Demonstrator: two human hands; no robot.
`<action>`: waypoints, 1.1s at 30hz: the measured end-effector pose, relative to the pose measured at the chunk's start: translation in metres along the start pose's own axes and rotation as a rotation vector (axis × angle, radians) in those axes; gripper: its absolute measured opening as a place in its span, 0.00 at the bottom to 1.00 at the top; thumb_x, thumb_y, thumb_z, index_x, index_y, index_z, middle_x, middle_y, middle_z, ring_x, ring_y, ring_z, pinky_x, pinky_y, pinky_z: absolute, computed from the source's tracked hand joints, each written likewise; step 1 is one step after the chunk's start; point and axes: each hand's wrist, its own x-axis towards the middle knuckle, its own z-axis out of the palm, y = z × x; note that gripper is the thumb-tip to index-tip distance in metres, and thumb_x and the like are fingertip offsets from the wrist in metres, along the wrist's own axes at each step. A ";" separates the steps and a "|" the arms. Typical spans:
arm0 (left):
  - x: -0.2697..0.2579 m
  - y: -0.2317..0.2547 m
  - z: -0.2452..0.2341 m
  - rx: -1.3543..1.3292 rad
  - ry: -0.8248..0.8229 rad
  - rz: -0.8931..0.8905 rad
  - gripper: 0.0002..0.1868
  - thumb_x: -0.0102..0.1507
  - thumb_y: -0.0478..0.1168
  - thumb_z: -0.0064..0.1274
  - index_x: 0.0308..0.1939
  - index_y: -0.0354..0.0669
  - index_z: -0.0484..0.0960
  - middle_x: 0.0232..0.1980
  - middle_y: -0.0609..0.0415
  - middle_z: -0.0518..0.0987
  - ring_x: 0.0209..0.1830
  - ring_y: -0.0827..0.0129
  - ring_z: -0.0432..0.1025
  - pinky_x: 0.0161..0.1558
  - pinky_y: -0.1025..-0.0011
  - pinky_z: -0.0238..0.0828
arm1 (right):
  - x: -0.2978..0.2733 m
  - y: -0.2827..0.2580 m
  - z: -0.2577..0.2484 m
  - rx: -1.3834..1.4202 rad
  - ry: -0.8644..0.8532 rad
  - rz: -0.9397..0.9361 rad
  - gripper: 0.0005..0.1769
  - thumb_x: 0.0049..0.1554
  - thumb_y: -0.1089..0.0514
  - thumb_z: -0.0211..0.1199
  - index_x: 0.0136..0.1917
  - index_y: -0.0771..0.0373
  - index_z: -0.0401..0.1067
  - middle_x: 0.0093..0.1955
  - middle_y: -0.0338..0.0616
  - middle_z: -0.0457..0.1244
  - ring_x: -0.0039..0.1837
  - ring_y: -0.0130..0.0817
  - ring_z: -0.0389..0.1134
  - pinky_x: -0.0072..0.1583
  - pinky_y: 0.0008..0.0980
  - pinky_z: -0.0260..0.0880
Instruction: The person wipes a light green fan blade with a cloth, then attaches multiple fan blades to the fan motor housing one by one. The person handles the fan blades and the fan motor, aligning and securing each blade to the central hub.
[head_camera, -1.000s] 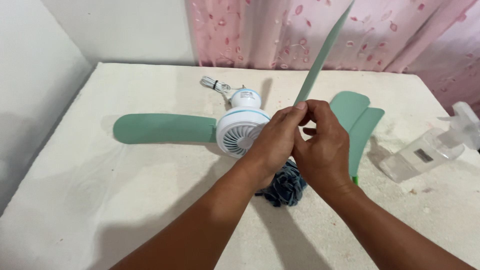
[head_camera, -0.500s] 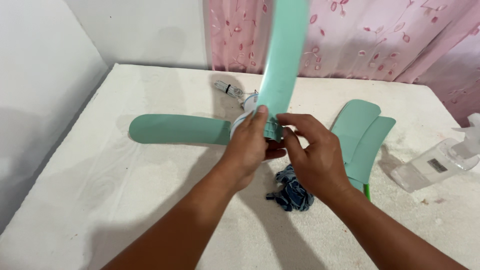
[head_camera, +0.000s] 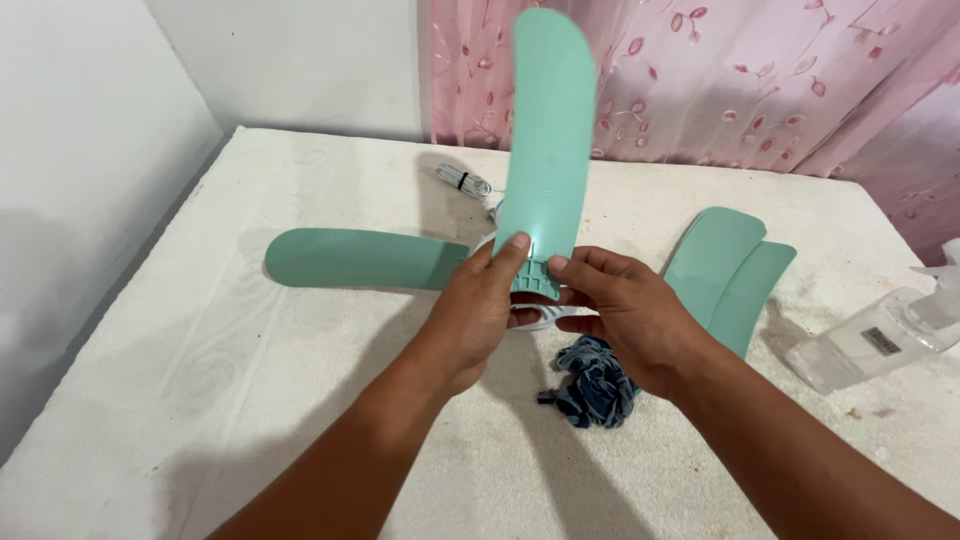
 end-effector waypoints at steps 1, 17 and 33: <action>0.000 0.000 -0.002 0.002 -0.001 0.001 0.28 0.68 0.58 0.35 0.66 0.48 0.72 0.48 0.53 0.80 0.48 0.67 0.76 0.53 0.65 0.76 | 0.000 0.000 -0.001 -0.030 0.005 0.001 0.22 0.60 0.43 0.60 0.57 0.62 0.73 0.47 0.41 0.65 0.53 0.32 0.64 0.57 0.38 0.65; 0.042 0.014 -0.031 0.155 0.104 -0.008 0.22 0.66 0.42 0.49 0.64 0.46 0.71 0.51 0.51 0.81 0.48 0.69 0.75 0.48 0.70 0.73 | 0.050 -0.023 -0.006 -0.200 0.080 -0.022 0.24 0.59 0.57 0.60 0.68 0.64 0.69 0.53 0.50 0.71 0.50 0.37 0.73 0.54 0.33 0.76; 0.085 0.010 -0.047 0.183 0.218 0.121 0.12 0.65 0.37 0.51 0.53 0.42 0.80 0.37 0.53 0.83 0.36 0.73 0.76 0.36 0.71 0.72 | 0.095 -0.024 -0.006 -0.404 0.146 -0.132 0.21 0.57 0.57 0.67 0.63 0.63 0.77 0.47 0.40 0.71 0.48 0.30 0.66 0.51 0.31 0.69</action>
